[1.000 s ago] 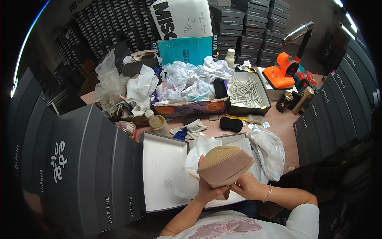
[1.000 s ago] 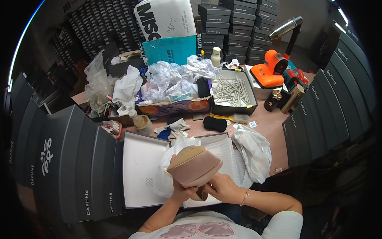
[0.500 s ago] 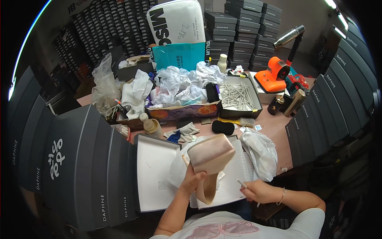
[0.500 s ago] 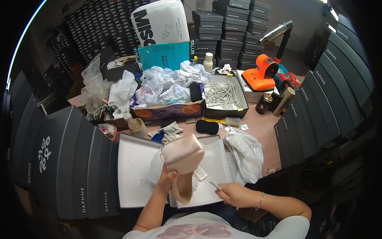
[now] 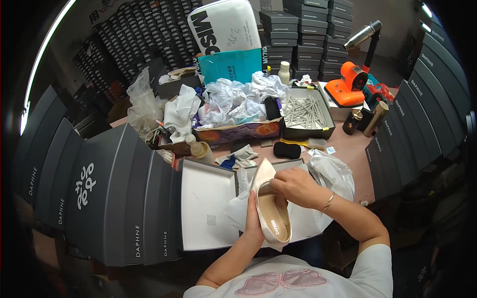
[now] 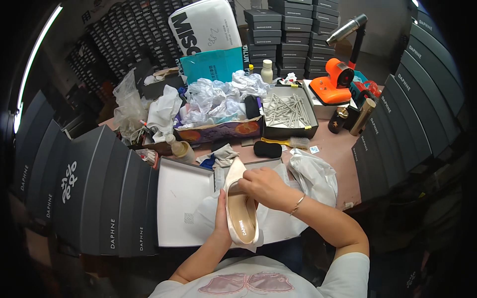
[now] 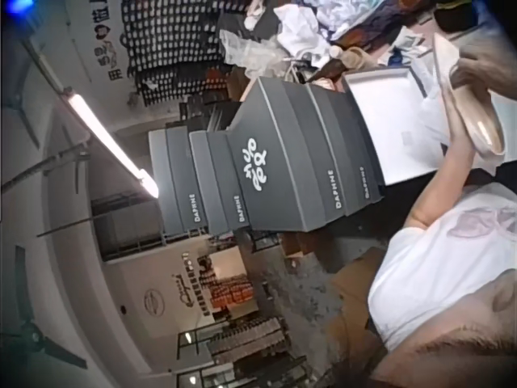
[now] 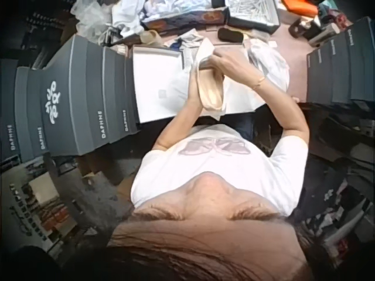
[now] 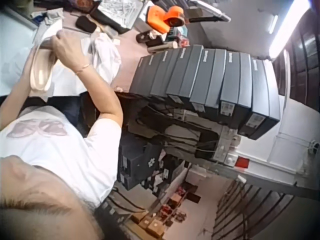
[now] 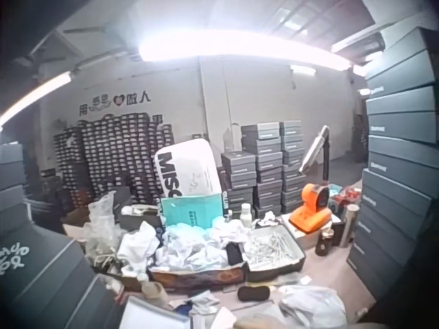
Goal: Packing and preparing high-heeled shoes into a box with protective tissue and foam inserts.
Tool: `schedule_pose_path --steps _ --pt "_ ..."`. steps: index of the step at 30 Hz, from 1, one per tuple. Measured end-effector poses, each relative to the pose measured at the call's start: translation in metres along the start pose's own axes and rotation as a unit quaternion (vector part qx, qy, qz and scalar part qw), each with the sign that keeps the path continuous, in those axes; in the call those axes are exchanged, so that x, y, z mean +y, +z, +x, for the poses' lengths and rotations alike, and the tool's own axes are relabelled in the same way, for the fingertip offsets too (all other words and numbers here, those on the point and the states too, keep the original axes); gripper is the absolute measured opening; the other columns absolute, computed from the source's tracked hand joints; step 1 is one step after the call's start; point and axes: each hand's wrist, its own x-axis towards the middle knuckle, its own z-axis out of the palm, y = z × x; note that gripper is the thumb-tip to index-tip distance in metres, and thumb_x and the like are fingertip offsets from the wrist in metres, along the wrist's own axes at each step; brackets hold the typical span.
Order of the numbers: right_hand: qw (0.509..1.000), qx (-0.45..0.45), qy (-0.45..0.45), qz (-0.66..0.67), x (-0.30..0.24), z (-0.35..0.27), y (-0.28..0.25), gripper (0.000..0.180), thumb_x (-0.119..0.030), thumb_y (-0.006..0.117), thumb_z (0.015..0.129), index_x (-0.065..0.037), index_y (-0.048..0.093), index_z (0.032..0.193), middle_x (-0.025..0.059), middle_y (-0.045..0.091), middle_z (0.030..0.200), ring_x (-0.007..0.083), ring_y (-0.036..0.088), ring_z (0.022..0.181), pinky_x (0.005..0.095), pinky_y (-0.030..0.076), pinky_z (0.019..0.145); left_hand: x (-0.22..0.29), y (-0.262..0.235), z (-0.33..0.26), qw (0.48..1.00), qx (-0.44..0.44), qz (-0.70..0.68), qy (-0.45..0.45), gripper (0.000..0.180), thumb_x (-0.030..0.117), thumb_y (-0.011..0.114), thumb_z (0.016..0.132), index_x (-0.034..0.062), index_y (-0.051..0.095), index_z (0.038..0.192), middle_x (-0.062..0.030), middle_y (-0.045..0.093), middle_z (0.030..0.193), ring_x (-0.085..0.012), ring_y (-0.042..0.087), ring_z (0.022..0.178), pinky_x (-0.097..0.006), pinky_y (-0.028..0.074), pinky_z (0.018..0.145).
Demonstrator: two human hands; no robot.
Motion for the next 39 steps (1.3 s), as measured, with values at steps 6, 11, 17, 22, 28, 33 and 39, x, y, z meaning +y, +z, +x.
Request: schedule_pose_path --steps 6,11,17,22,28,33,39 --pt "0.995 0.023 -0.023 -0.096 -0.025 -0.024 0.029 0.015 -0.014 0.063 0.071 -0.008 0.058 0.084 0.0036 0.054 0.075 0.0191 0.058 0.066 0.0311 0.046 0.063 -0.023 0.002 -0.025 0.997 0.058 0.038 0.014 0.059 0.054 0.034 0.099 0.0111 0.042 0.138 -0.0136 0.052 0.131 -0.0295 0.054 0.118 -0.048 0.046 0.099" --pt "0.992 0.021 0.019 -0.124 -0.031 -0.043 0.044 0.011 -0.014 0.063 0.071 -0.008 0.055 0.076 0.0042 0.054 0.072 0.0185 0.059 0.061 0.0313 0.045 0.059 -0.035 0.005 -0.033 0.991 0.104 0.077 0.026 0.057 0.051 0.036 0.099 0.0107 0.041 0.138 -0.0133 0.05 0.133 -0.029 0.051 0.122 -0.046 0.043 0.103" --pt "0.981 0.117 0.123 0.093 -0.042 -0.065 0.042 0.018 -0.011 0.069 0.07 -0.005 0.055 0.079 0.0062 0.053 0.072 0.022 0.058 0.06 0.0325 0.047 0.054 -0.018 -0.028 -0.019 0.994 0.081 0.058 0.05 0.065 0.056 0.04 0.096 0.006 0.04 0.137 -0.0186 0.053 0.127 -0.0324 0.054 0.117 -0.048 0.045 0.1" --pt "0.96 0.061 0.274 -0.006 0.01 -0.084 0.076 0.013 -0.013 0.065 0.076 -0.004 0.059 0.082 0.0128 0.06 0.081 0.0292 0.063 0.069 0.0395 0.051 0.06 -0.003 -0.034 -0.02 0.999 0.041 0.027 -0.005 0.068 0.058 0.037 0.095 0.0021 0.046 0.132 -0.0251 0.058 0.117 -0.0373 0.059 0.106 -0.05 0.049 0.095" --pt "0.944 0.058 0.3 0.124 -0.008 -0.072 0.11 0.017 -0.02 0.059 0.084 -0.004 0.063 0.08 0.0138 0.065 0.084 0.0318 0.065 0.074 0.0405 0.052 0.065 0.001 -0.045 -0.028 0.999 0.016 0.049 0.015 0.067 0.057 0.035 0.097 0.0032 0.043 0.136 -0.0216 0.054 0.125 -0.0358 0.056 0.113 -0.049 0.046 0.1" --pt "0.959 -0.102 0.259 0.055 -0.058 -0.039 0.056 0.023 -0.028 0.058 0.088 -0.006 0.062 0.086 0.0115 0.067 0.079 0.03 0.066 0.068 0.0415 0.051 0.06 -0.028 -0.033 -0.025 0.993 0.074 0.086 0.018 0.063 0.054 0.041 0.097 0.008 0.037 0.141 -0.0147 0.046 0.138 -0.0297 0.047 0.126 -0.048 0.038 0.107" --pt "0.892 0.065 0.298 0.335 -0.06 -0.075 0.039 0.03 -0.022 0.066 0.077 -0.004 0.066 0.101 0.0127 0.064 0.068 0.0301 0.065 0.062 0.0396 0.051 0.058 -0.029 -0.04 -0.029 0.994 0.067 0.086 0.028 0.065 0.054 0.042 0.096 0.0058 0.038 0.14 -0.017 0.049 0.134 -0.0316 0.05 0.123 -0.045 0.042 0.104"
